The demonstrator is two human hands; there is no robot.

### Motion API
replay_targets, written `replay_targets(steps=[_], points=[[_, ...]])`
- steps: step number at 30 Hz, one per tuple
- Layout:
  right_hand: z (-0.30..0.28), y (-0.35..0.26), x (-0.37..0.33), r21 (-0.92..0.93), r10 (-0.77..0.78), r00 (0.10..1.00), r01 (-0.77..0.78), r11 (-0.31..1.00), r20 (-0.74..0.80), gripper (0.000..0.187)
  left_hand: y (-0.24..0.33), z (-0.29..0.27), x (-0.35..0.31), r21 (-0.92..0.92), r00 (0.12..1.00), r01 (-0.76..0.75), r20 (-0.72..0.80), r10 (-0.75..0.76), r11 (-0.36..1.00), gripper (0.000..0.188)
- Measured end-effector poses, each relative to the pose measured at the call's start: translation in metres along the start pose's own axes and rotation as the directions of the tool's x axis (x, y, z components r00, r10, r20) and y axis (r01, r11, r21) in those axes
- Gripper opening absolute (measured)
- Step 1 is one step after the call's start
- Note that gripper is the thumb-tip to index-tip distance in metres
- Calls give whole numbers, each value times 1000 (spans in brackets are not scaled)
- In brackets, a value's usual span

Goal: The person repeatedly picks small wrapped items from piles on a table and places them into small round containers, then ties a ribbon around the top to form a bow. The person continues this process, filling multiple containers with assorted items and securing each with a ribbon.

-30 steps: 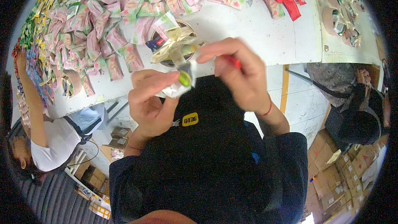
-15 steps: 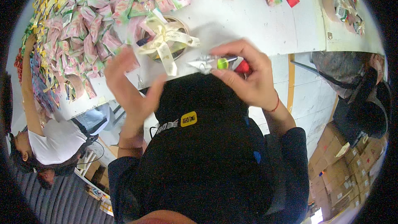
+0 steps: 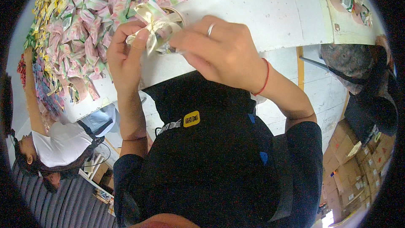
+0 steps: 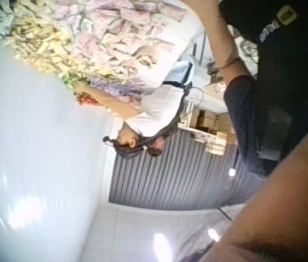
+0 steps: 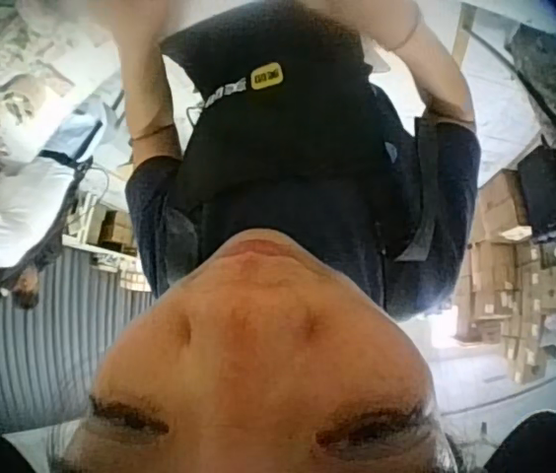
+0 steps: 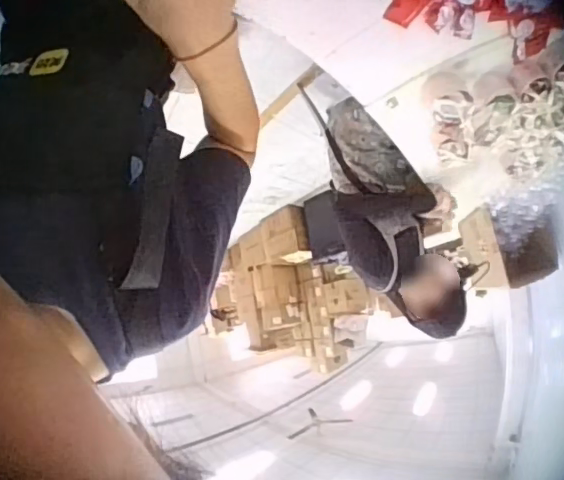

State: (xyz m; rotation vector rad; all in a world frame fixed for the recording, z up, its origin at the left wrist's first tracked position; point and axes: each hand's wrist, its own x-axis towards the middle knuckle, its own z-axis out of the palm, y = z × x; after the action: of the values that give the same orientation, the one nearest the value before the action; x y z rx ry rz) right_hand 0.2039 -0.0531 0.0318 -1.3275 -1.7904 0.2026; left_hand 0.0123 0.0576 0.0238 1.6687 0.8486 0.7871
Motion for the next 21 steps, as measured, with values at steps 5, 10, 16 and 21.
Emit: replay_targets(steps=[5,10,16,21], points=[[-3,10,13,8,-59,982,59,998,177,19,-4,-8,4,-15,997,22,77,-21,1000,12],[-12,5,31,-17,17,948,-12,1000,316,13,-1,-4,2,-25,998,6,55,-5,1000,11],[-9,3,44,-168,-2,917,75,983,398,23,3,2,11,473,825,-545,154,543,692,9],[-13,-3,47,-175,42,894,41,984,446,26,-4,-1,10,295,865,-497,246,438,816,14]])
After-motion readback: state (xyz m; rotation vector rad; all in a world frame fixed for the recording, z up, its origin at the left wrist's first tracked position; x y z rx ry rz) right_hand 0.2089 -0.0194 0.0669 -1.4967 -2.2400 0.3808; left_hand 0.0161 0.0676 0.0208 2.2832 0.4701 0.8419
